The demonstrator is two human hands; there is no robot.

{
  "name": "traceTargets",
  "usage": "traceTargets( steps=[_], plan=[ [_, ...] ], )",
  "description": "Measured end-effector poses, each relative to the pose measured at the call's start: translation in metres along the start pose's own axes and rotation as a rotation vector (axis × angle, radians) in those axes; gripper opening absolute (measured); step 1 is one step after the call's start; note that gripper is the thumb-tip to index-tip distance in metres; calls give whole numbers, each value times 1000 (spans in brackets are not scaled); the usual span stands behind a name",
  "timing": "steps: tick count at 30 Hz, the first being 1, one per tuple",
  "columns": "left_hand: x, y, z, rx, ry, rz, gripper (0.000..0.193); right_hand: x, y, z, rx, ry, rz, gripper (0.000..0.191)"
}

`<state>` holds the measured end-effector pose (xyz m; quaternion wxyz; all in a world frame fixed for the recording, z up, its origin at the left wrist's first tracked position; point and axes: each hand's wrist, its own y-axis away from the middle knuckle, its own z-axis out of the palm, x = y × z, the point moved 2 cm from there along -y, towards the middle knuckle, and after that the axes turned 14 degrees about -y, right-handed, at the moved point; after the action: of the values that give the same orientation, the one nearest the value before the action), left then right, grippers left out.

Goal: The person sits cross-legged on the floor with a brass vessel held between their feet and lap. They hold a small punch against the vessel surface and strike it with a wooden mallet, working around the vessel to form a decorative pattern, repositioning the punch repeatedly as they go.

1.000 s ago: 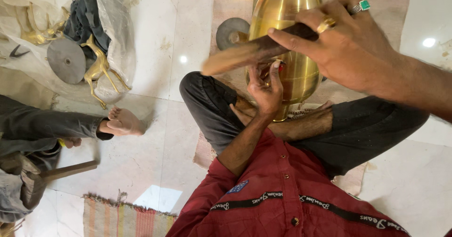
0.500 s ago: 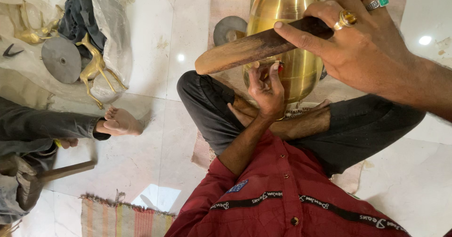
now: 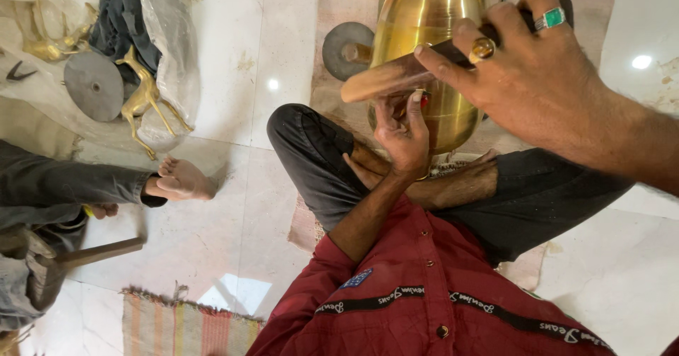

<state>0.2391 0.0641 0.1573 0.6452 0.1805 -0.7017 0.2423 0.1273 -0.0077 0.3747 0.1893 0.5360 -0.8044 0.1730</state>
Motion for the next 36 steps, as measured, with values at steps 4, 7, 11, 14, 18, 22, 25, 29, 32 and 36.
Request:
traceTargets(
  steps=[4, 7, 11, 14, 18, 22, 25, 29, 32, 36],
  plan=[
    [1, 0, 0, -14, 76, 0, 26, 0, 2, 5, 125, -444, 80, 49],
    [4, 0, 0, 0, -62, 97, 29, 0, 4, 7, 49, -259, 60, 47],
    [0, 2, 2, 24, -44, 134, 29, 2, 7, 1, 101, -126, -20, 47],
    [-9, 3, 2, 39, -61, 144, 30, 1, 8, -5, 102, -230, 55, 44],
    [-29, 4, 3, -184, -640, -174, 19, -7, 7, -5, 50, -196, -5, 48],
    [-22, 6, 0, 40, -104, 163, 20, -9, 6, -4, 14, -120, 17, 47],
    [-14, 7, 4, -31, -62, 292, 28, -13, 12, -6, 81, -134, 39, 45],
    [-5, 5, 3, -49, 41, 114, 29, -12, 28, 1, 231, -570, 159, 52],
    [1, -3, -5, -20, 130, 110, 31, -11, 51, 16, 359, -692, 312, 53],
    [1, -29, -25, 27, 106, 54, 23, -38, 88, 59, 393, -1169, 739, 57]
  ],
)
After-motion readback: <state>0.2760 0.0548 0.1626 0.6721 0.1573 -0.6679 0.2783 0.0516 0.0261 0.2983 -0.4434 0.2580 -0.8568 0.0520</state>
